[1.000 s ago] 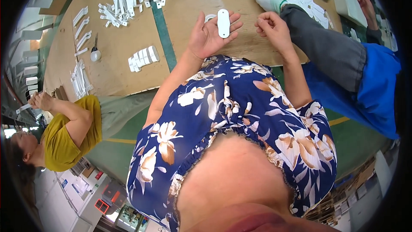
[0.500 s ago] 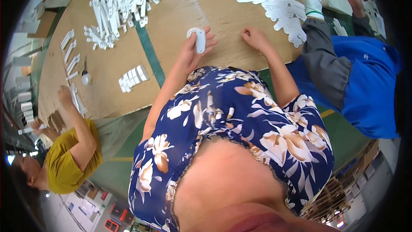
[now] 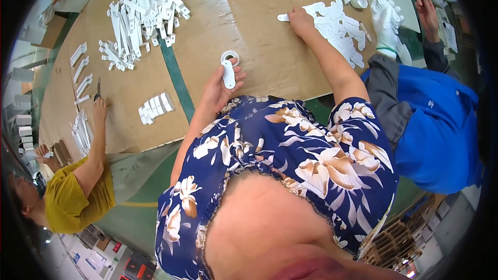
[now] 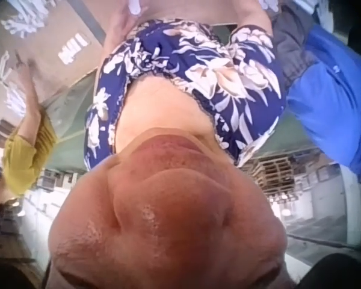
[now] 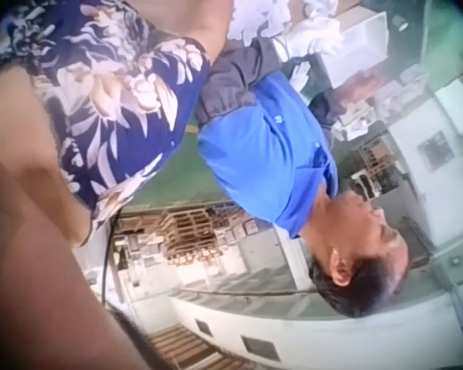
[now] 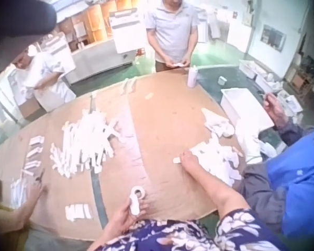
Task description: The person inspects and sorts small white plastic components by hand on a workbench.
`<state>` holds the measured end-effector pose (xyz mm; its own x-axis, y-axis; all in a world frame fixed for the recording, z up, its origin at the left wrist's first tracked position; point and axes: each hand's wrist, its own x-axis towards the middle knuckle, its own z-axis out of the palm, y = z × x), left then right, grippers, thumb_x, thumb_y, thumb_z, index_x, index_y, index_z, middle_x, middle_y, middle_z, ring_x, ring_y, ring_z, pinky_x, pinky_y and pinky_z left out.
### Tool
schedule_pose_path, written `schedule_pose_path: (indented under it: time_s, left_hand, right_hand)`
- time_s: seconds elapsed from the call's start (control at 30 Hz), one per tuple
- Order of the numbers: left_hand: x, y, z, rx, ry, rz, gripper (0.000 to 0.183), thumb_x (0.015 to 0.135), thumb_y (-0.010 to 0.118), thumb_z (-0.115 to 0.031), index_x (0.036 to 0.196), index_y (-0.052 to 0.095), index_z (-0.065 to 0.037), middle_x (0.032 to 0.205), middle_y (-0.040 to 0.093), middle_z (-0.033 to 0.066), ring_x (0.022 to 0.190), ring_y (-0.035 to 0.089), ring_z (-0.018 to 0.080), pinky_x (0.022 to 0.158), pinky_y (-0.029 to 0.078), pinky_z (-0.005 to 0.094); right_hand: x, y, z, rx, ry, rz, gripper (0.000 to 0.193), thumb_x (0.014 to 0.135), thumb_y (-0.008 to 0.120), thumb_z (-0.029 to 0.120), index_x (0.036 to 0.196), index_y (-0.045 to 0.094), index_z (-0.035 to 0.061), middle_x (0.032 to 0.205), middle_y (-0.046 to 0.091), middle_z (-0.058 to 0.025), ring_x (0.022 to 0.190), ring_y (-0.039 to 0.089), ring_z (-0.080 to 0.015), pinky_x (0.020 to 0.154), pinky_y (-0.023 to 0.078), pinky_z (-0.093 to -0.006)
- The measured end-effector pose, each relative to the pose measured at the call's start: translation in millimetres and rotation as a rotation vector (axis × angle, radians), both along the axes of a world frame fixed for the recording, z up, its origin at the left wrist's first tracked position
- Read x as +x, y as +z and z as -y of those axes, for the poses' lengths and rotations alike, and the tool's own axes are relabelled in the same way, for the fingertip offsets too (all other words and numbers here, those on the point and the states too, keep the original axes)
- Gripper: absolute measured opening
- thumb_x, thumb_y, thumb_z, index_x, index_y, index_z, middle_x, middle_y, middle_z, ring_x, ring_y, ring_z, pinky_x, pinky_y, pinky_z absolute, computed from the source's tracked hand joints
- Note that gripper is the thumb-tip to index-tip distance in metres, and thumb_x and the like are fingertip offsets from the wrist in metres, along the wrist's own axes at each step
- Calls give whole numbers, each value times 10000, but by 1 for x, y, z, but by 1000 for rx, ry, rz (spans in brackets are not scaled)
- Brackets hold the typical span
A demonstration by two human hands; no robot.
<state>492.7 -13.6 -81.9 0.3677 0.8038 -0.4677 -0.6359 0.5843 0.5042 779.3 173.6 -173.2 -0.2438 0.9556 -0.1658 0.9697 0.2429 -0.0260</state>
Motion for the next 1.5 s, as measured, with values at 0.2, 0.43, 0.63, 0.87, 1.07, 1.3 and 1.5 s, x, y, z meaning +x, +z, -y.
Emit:
schedule_pose_path:
  time_s: [0.2,0.43,0.63,0.87,1.07,1.3,1.5]
  left_hand:
    - [-3,-5,2,-3,1,65,432,943,326,-300,1271,355,-20,1053,567,113,984,558,263,795,492,343]
    - [-2,-9,-10,-19,35,165,393,942,308,-313,1227,408,-62,1067,548,92,1038,517,266,817,451,334]
    - [14,2,-29,-81,151,198,371,939,314,-304,1170,428,-38,1141,505,116,1116,463,287,865,417,366]
    - [20,-12,-32,86,175,685,429,952,209,-323,1223,377,-35,1280,407,151,1220,346,281,986,306,418]
    - [22,-8,-34,5,220,521,417,934,276,-387,1217,382,-100,1193,472,126,1134,415,328,952,327,495]
    - [19,-16,-38,-54,167,665,365,940,260,-373,1236,422,-235,1191,508,85,1184,391,296,996,252,528]
    - [18,-17,-36,-175,147,598,311,934,286,-384,1142,480,-257,1152,527,72,1138,431,297,940,312,537]
  right_hand:
    - [-4,18,9,-110,-142,-324,169,817,482,112,910,596,29,875,591,-94,747,570,-247,663,485,-328]
    - [-45,59,71,-796,-492,-1592,163,845,561,122,978,574,27,731,562,-2,580,511,-35,471,406,-148]
    - [-72,87,97,-708,-375,-1645,200,834,578,128,1003,556,23,731,570,-6,574,523,-39,488,429,-160]
    - [-108,98,132,-200,-33,-1251,176,774,593,111,924,587,20,726,599,-79,593,568,-164,562,464,-275]
    - [-96,100,136,-240,-1,-1346,177,792,576,119,945,597,34,772,602,-79,664,585,-146,623,471,-256]
    - [-15,39,102,-242,-201,-592,221,783,554,213,926,614,55,814,638,-130,791,614,-276,701,481,-351]
    - [27,-3,73,-244,-511,-432,275,750,573,272,910,614,53,856,631,-150,816,612,-269,705,469,-376]
